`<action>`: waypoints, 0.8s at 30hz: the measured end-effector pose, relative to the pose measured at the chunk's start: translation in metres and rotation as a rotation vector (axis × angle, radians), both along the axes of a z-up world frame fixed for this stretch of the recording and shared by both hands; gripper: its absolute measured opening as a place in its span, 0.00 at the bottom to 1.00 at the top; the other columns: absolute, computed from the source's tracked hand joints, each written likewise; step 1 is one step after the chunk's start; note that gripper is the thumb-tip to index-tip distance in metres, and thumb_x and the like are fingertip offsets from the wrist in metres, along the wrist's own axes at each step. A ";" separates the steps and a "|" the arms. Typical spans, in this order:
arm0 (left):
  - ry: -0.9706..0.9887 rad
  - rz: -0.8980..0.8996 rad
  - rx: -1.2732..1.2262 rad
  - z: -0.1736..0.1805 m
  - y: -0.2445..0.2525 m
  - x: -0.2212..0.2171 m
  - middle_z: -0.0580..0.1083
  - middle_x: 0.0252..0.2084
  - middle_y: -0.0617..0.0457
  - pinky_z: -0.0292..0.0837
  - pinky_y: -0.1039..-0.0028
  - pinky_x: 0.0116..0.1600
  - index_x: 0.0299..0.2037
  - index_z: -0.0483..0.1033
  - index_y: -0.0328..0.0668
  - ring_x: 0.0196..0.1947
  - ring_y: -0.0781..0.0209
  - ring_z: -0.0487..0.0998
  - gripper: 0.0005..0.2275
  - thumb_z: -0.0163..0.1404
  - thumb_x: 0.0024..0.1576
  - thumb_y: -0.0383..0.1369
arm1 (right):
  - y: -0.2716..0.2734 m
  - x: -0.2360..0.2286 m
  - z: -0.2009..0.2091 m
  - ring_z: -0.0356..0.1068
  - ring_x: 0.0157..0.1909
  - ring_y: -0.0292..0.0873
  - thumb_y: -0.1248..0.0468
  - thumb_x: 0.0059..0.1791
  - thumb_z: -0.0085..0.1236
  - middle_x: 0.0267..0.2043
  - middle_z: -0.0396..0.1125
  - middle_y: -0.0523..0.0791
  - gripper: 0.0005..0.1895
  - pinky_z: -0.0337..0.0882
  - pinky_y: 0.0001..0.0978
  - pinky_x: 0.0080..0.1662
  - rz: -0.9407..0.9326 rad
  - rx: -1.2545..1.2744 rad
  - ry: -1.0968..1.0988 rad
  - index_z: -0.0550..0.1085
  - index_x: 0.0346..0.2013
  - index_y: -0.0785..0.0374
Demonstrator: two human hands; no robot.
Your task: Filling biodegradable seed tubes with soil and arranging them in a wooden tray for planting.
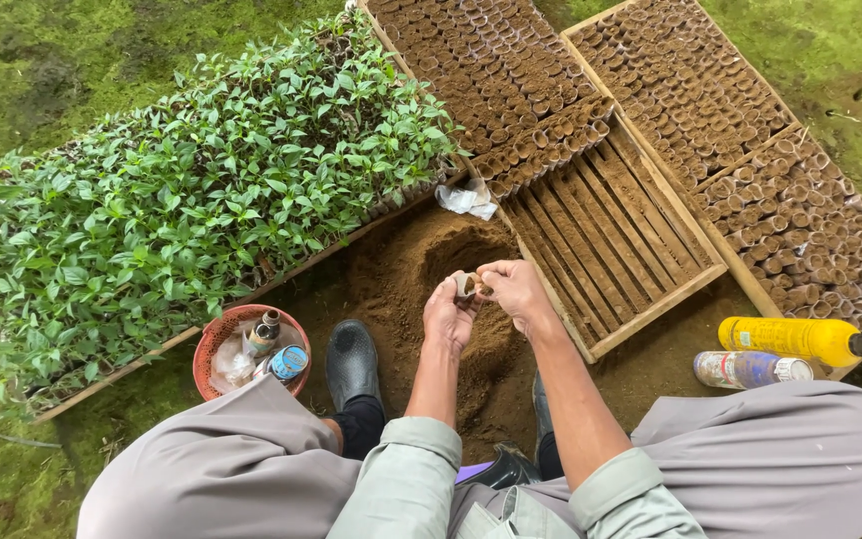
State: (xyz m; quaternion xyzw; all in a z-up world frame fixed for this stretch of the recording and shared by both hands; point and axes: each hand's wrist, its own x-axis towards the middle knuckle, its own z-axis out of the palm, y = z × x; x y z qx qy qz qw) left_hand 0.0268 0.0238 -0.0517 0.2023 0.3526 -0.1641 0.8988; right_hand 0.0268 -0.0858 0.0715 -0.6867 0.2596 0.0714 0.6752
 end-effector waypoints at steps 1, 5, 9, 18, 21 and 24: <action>0.000 0.000 0.000 -0.001 -0.001 0.000 0.79 0.46 0.33 0.87 0.59 0.42 0.52 0.76 0.37 0.37 0.45 0.84 0.11 0.47 0.66 0.34 | 0.000 -0.001 0.000 0.75 0.37 0.45 0.73 0.48 0.54 0.40 0.74 0.62 0.13 0.82 0.39 0.42 0.000 0.000 0.000 0.79 0.46 0.74; 0.003 0.016 -0.008 0.000 -0.001 0.001 0.79 0.46 0.34 0.87 0.58 0.43 0.52 0.76 0.36 0.38 0.45 0.84 0.10 0.47 0.66 0.33 | 0.001 -0.004 0.006 0.75 0.41 0.49 0.73 0.48 0.53 0.44 0.72 0.64 0.14 0.80 0.43 0.45 -0.001 0.007 0.011 0.78 0.47 0.76; 0.027 0.034 -0.024 0.006 -0.002 0.001 0.78 0.46 0.33 0.87 0.58 0.44 0.52 0.76 0.35 0.38 0.45 0.83 0.10 0.48 0.66 0.32 | 0.003 -0.006 0.014 0.75 0.48 0.57 0.72 0.49 0.52 0.50 0.69 0.69 0.17 0.78 0.50 0.49 0.010 0.017 0.028 0.76 0.51 0.77; 0.066 0.031 -0.126 0.005 -0.002 -0.001 0.78 0.45 0.35 0.86 0.55 0.45 0.48 0.76 0.35 0.38 0.44 0.83 0.09 0.47 0.66 0.33 | 0.005 -0.011 0.036 0.77 0.35 0.42 0.69 0.46 0.56 0.37 0.76 0.53 0.16 0.79 0.35 0.41 0.147 -0.281 -0.099 0.81 0.47 0.63; 0.083 0.017 -0.172 0.007 -0.003 -0.004 0.78 0.43 0.35 0.87 0.57 0.44 0.47 0.75 0.34 0.38 0.45 0.84 0.09 0.46 0.66 0.33 | -0.006 -0.012 0.010 0.76 0.50 0.44 0.70 0.42 0.58 0.44 0.76 0.44 0.16 0.76 0.36 0.52 0.282 -0.563 -0.208 0.84 0.40 0.51; 0.089 0.035 -0.197 -0.017 -0.008 -0.004 0.77 0.43 0.34 0.87 0.54 0.45 0.46 0.74 0.32 0.38 0.43 0.83 0.10 0.46 0.66 0.33 | -0.023 -0.007 -0.032 0.69 0.62 0.52 0.66 0.43 0.61 0.53 0.73 0.47 0.14 0.67 0.42 0.64 0.424 -0.758 -0.343 0.85 0.39 0.46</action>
